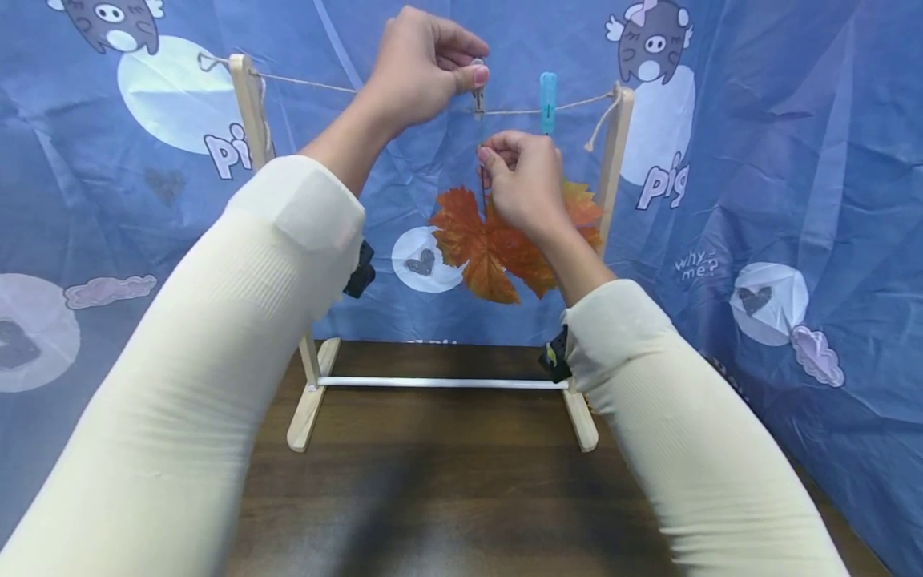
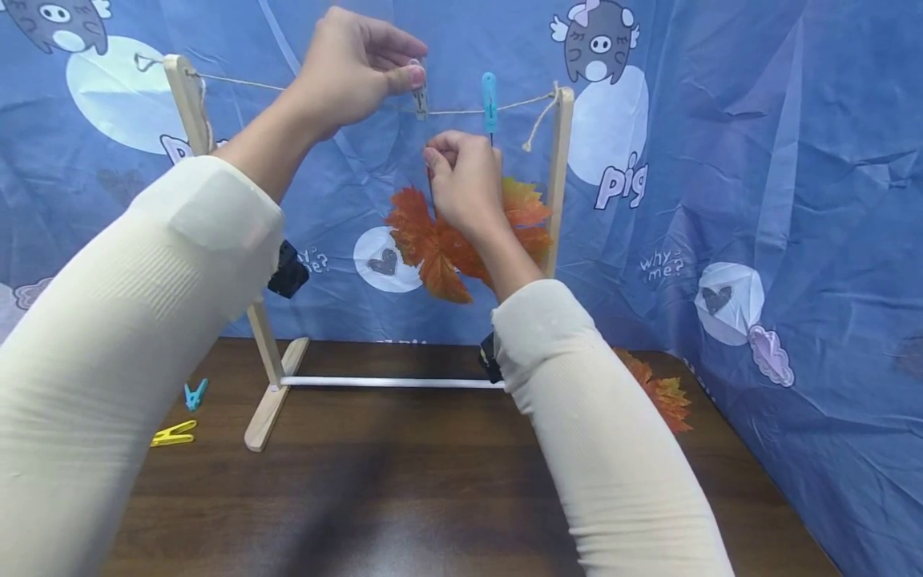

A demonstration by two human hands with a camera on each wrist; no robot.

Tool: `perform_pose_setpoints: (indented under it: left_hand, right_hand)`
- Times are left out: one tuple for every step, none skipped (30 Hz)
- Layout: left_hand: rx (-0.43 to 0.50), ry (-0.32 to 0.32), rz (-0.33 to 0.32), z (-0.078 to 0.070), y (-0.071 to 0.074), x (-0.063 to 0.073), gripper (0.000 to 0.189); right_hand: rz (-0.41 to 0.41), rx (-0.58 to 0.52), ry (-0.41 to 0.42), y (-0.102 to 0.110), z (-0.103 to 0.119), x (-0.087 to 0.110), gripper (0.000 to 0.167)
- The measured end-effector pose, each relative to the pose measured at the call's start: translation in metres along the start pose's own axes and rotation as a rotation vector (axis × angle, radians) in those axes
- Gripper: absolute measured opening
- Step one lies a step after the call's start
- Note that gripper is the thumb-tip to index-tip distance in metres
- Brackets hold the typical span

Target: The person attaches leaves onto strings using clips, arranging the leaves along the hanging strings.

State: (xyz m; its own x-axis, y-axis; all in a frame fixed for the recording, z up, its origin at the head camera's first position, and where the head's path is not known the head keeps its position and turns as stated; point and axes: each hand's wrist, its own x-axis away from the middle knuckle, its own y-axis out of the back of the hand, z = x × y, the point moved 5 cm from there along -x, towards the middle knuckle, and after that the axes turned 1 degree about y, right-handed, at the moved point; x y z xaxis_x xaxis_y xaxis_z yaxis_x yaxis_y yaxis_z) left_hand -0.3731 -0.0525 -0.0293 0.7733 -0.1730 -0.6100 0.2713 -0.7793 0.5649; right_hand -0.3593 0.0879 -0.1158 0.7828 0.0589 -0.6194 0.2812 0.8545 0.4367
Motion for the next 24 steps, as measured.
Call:
perform_pose_setpoints:
  left_hand:
    - [0.004, 0.003, 0.005, 0.0004, -0.0006, 0.0000, 0.035]
    - [0.011, 0.006, 0.009, 0.0007, -0.0010, -0.0002, 0.034]
    - [0.016, 0.009, 0.010, 0.0010, -0.0012, -0.0005, 0.034]
    - [0.024, 0.013, 0.009, 0.0013, -0.0013, -0.0011, 0.033]
    - [0.034, 0.017, 0.007, 0.0016, -0.0012, -0.0020, 0.032]
    - [0.039, 0.019, 0.003, 0.0019, -0.0010, -0.0029, 0.031]
    - [0.043, 0.025, 0.003, 0.0021, -0.0008, -0.0036, 0.031]
    - [0.040, 0.030, 0.004, 0.0023, -0.0009, -0.0036, 0.031]
    - [0.031, 0.034, 0.009, 0.0027, -0.0011, -0.0032, 0.031]
    - [0.026, 0.038, 0.014, 0.0031, -0.0015, -0.0029, 0.031]
    - [0.022, 0.042, 0.019, 0.0035, -0.0018, -0.0024, 0.032]
    - [0.014, 0.043, 0.023, 0.0038, -0.0021, -0.0016, 0.032]
    - [0.002, 0.041, 0.027, 0.0042, -0.0025, -0.0005, 0.033]
    - [-0.014, 0.037, 0.030, 0.0048, -0.0028, 0.0005, 0.033]
    - [-0.023, 0.033, 0.033, 0.0053, -0.0031, 0.0010, 0.034]
    - [-0.031, 0.028, 0.035, 0.0056, -0.0033, 0.0013, 0.034]
    - [-0.036, 0.023, 0.038, 0.0059, -0.0037, 0.0015, 0.034]
    - [-0.042, 0.017, 0.042, 0.0061, -0.0043, 0.0018, 0.034]
    - [-0.045, 0.013, 0.049, 0.0063, -0.0050, 0.0020, 0.034]
    - [-0.046, 0.011, 0.056, 0.0065, -0.0059, 0.0021, 0.035]
    - [-0.042, 0.008, 0.062, 0.0065, -0.0067, 0.0021, 0.035]
    - [-0.042, 0.006, 0.068, 0.0065, -0.0075, 0.0020, 0.034]
    - [-0.043, 0.003, 0.074, 0.0065, -0.0083, 0.0021, 0.034]
    - [-0.049, -0.001, 0.080, 0.0064, -0.0091, 0.0023, 0.035]
  right_hand:
    - [0.000, 0.010, 0.002, 0.0000, 0.0000, 0.0001, 0.026]
    - [0.002, 0.023, 0.002, -0.0001, -0.0001, 0.0003, 0.026]
    - [0.005, 0.032, 0.000, -0.0005, -0.0005, 0.0006, 0.026]
    - [0.007, 0.038, 0.001, -0.0007, -0.0008, 0.0010, 0.026]
    - [0.011, 0.045, 0.001, -0.0010, -0.0013, 0.0014, 0.026]
    - [0.013, 0.051, 0.003, -0.0013, -0.0018, 0.0016, 0.025]
    - [0.018, 0.055, 0.005, -0.0017, -0.0022, 0.0019, 0.025]
    - [0.023, 0.058, 0.005, -0.0020, -0.0026, 0.0022, 0.025]
    - [0.028, 0.065, 0.005, -0.0023, -0.0031, 0.0024, 0.025]
    - [0.034, 0.074, 0.006, -0.0025, -0.0037, 0.0025, 0.025]
    - [0.041, 0.081, 0.005, -0.0027, -0.0044, 0.0026, 0.025]
    - [0.049, 0.088, 0.003, -0.0029, -0.0050, 0.0027, 0.025]
    - [0.058, 0.088, 0.001, -0.0032, -0.0056, 0.0029, 0.025]
    - [0.064, 0.088, 0.001, -0.0035, -0.0062, 0.0030, 0.025]
    - [0.068, 0.084, -0.001, -0.0035, -0.0067, 0.0030, 0.026]
    - [0.066, 0.078, 0.001, -0.0032, -0.0069, 0.0027, 0.026]
    - [0.063, 0.068, 0.004, -0.0028, -0.0069, 0.0025, 0.026]
    - [0.058, 0.061, 0.007, -0.0023, -0.0067, 0.0020, 0.026]
    - [0.052, 0.057, 0.012, -0.0018, -0.0064, 0.0015, 0.025]
    - [0.045, 0.057, 0.013, -0.0012, -0.0061, 0.0009, 0.025]
    - [0.039, 0.058, 0.014, -0.0006, -0.0057, 0.0003, 0.025]
    - [0.033, 0.060, 0.015, -0.0001, -0.0052, -0.0002, 0.025]
    - [0.031, 0.050, 0.011, 0.0001, -0.0049, -0.0007, 0.025]
    - [0.028, 0.038, 0.006, 0.0003, -0.0047, -0.0014, 0.025]
